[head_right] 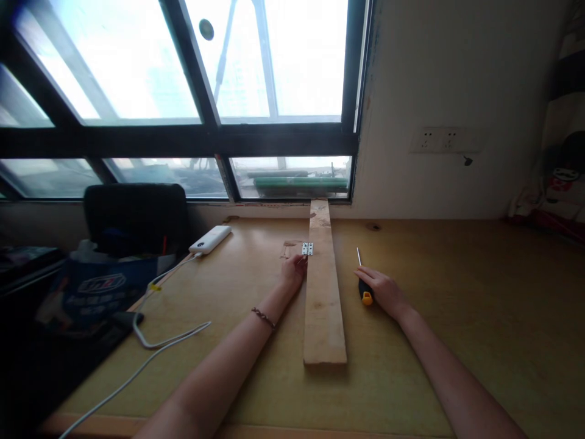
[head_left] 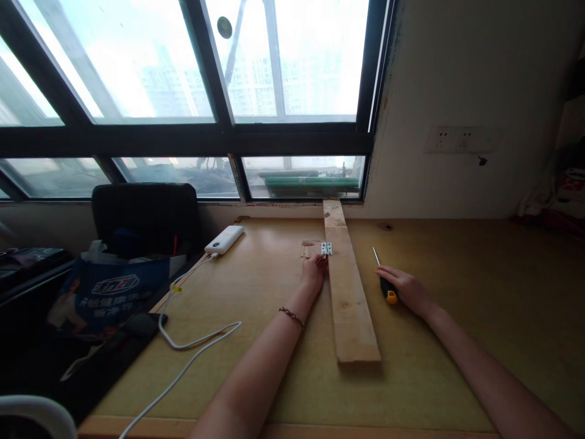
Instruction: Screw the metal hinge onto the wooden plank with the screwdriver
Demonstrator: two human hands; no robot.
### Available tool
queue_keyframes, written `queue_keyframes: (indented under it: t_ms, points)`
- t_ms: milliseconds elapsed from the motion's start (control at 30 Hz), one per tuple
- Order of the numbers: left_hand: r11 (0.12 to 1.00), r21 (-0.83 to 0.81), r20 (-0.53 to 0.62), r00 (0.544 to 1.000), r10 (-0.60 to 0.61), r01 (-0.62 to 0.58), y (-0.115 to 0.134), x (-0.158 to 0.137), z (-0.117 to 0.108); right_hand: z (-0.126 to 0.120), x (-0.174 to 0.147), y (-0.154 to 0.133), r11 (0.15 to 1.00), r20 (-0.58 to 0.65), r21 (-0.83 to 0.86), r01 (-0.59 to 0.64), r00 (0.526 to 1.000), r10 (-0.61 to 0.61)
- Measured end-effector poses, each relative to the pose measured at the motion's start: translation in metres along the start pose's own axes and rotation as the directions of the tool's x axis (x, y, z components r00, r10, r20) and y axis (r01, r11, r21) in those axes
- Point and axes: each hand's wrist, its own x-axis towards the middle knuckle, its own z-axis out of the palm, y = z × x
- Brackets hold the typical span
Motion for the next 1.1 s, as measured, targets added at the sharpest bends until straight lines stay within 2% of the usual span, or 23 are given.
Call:
queue_keyframes:
  t_ms: [233, 433, 533, 633, 700, 800, 967, 1100]
  points:
    - [1.000, -0.013, -0.011, 1.000, -0.006, 0.006, 0.001, -0.002, 0.002, 0.003, 0.000, 0.005, 0.995, -0.054, 0.065, -0.072, 0.996, 0.075]
    - [1.000, -0.009, -0.010, 1.000, -0.015, 0.015, 0.001, -0.002, 0.002, 0.002, -0.001, 0.005, 0.987, -0.150, 0.128, -0.102, 0.981, 0.121]
    - [1.000, -0.003, -0.007, 1.000, -0.009, 0.009, 0.000, 0.000, 0.001, 0.002, -0.001, 0.001, 0.975, -0.251, 0.172, -0.141, 0.951, 0.182]
    - [1.000, -0.001, 0.006, 1.000, -0.010, 0.010, -0.001, 0.001, 0.000, -0.001, 0.006, -0.009, 0.942, -0.344, 0.287, -0.173, 0.899, 0.270]
    - [1.000, 0.003, 0.002, 1.000, -0.010, 0.010, -0.002, 0.002, -0.001, -0.004, 0.019, -0.021, 0.908, -0.353, 0.385, -0.166, 0.882, 0.312]
    - [1.000, 0.021, -0.013, 1.000, 0.007, -0.007, -0.003, 0.004, -0.002, -0.002, 0.055, -0.042, 0.879, -0.288, 0.465, -0.105, 0.921, 0.262]
    - [0.997, 0.062, -0.038, 0.998, 0.041, -0.038, -0.002, 0.004, -0.002, 0.026, 0.128, -0.069, 0.909, -0.160, 0.416, 0.009, 0.985, 0.064]
    - [0.994, 0.097, -0.048, 0.997, 0.064, -0.059, -0.001, 0.000, -0.001, 0.048, 0.161, -0.070, 0.931, -0.051, 0.364, -0.035, 0.997, 0.058]
